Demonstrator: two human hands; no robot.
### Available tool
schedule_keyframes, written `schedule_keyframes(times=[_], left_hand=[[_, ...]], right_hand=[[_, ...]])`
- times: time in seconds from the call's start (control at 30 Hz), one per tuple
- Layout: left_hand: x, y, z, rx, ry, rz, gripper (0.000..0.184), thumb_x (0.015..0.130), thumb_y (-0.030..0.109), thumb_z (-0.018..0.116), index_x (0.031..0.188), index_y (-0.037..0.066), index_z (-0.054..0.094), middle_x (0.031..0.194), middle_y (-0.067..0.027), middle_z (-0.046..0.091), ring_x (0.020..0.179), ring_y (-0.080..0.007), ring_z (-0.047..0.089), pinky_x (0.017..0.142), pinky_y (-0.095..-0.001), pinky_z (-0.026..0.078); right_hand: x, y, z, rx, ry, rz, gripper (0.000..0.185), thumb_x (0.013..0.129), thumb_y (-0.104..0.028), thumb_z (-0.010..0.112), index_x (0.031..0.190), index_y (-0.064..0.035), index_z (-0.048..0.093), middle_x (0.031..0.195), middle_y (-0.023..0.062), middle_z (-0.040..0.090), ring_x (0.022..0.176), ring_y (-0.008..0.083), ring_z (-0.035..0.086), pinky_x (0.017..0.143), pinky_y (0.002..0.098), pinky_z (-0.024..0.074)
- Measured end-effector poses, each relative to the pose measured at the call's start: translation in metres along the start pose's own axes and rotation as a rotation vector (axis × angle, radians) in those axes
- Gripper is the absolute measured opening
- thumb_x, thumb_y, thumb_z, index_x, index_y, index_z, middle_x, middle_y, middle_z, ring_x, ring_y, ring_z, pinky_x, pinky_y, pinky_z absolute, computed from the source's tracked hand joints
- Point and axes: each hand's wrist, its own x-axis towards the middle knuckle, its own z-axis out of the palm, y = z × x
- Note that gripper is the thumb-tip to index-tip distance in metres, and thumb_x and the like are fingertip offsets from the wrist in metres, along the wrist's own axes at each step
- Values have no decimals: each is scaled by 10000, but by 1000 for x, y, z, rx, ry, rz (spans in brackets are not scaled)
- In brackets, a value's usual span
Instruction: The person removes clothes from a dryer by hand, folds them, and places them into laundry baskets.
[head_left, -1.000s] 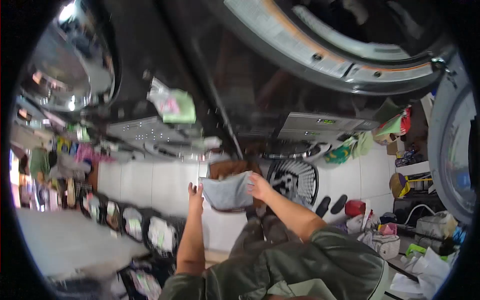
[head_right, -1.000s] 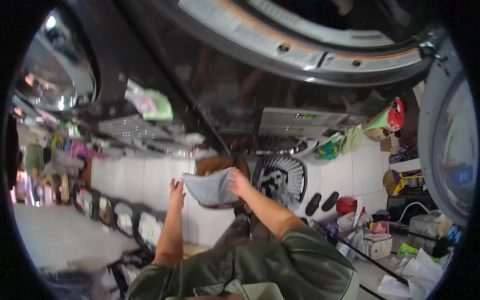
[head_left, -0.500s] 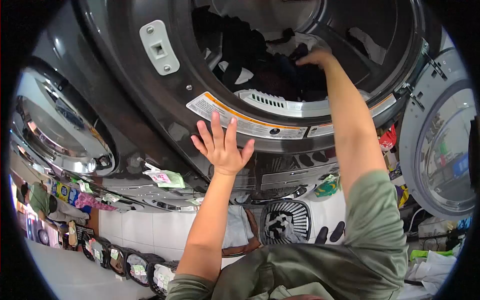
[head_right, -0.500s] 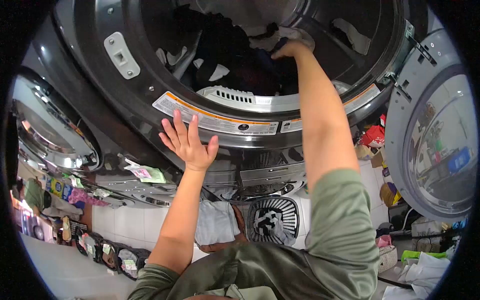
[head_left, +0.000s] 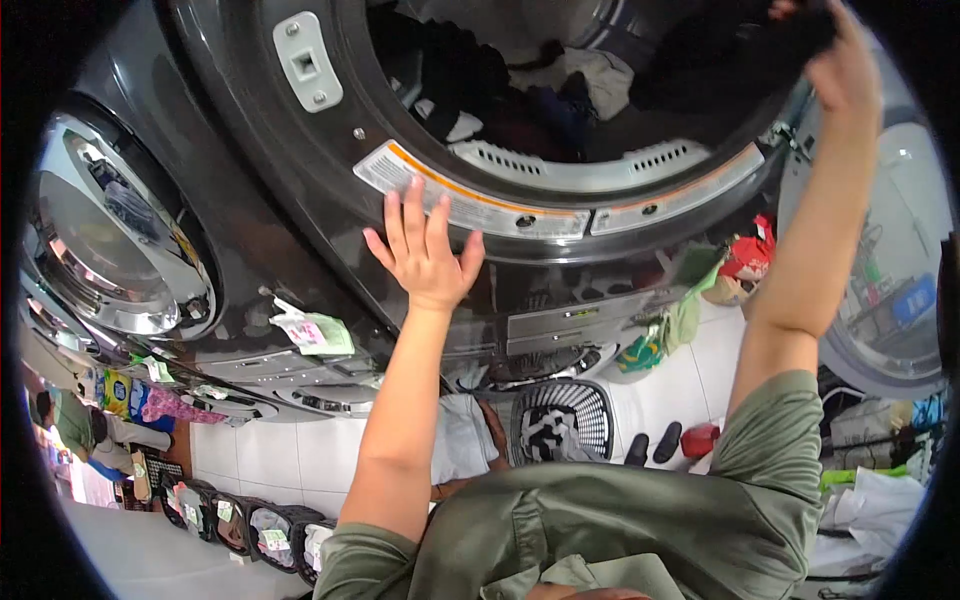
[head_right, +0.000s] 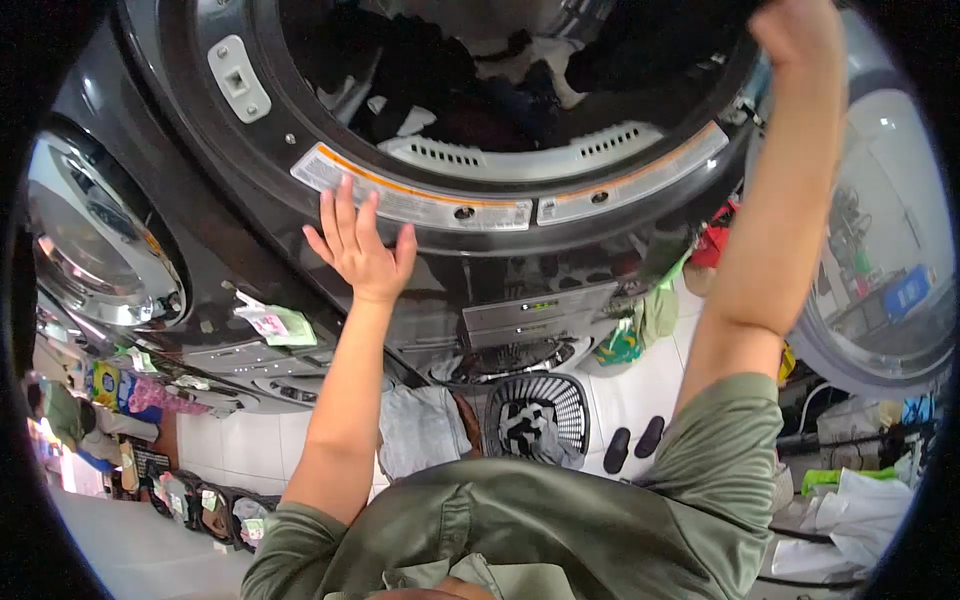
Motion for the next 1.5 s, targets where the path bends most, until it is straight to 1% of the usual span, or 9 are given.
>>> schedule_keyframes(times=[0.23,0.37,0.47,0.53,0.7,0.73,0.8,1.13,1.5], left_hand=[[-1,1,7,31,60,50,422,728,412,528,1042,131,509,1242,-88,431,1145,-314,364,965,-533,25],[-10,5,14,36,111,94,445,732,445,521,1041,126,516,1225,-87,440,1125,-308,371,951,-542,59],[-5,14,2,-28,-406,-280,520,756,385,526,1167,76,447,1197,-101,464,1079,-253,436,917,-440,255],[0,-4,18,175,214,246,512,768,428,454,1159,98,462,1247,-100,427,1167,-293,350,965,-480,114],[-3,-15,26,241,257,283,505,770,432,445,1162,113,460,1258,-72,421,1155,-288,367,957,-484,151],[-3,-17,28,246,247,284,505,770,432,445,1162,113,460,1258,-72,421,1155,-288,367,957,-484,151],[-1,-19,30,221,305,308,508,769,436,447,1166,118,454,1260,-73,419,1155,-286,367,952,-495,156],[-2,-21,29,269,257,310,512,765,441,445,1169,127,445,1267,-66,410,1157,-281,364,951,-500,152],[-2,3,8,46,26,18,414,769,414,472,1067,126,489,1216,-135,458,1163,-325,366,1007,-462,-27]], right_hand=[[-152,-21,-16,-90,-166,683,369,842,-213,431,1009,113,473,869,245,576,775,369,598,650,406,515],[-291,49,-93,-632,-269,1077,499,781,-269,561,1172,8,421,1038,133,542,943,279,534,846,346,405],[-372,90,-104,-738,-200,1539,671,744,-389,593,1254,-18,362,1204,170,456,1161,280,389,951,348,306],[-393,111,-136,-1161,-810,1278,738,739,-488,555,1230,31,370,1254,203,397,1151,289,397,949,333,310],[-296,72,-101,-947,-342,1038,575,730,-458,567,1183,-116,474,1139,87,501,1027,211,467,824,346,362],[-279,71,-88,-875,-390,700,345,841,-199,488,1049,76,484,842,124,584,601,161,554,511,230,446],[-263,61,-68,-625,-225,951,318,845,-201,509,1040,50,505,844,71,575,586,63,468,471,161,357],[-244,63,-55,-733,-321,998,262,847,-171,509,1012,32,524,867,67,588,694,69,549,527,169,425],[-65,137,25,-746,-185,425,386,756,-209,599,1057,13,508,925,98,574,779,184,542,649,291,435]])
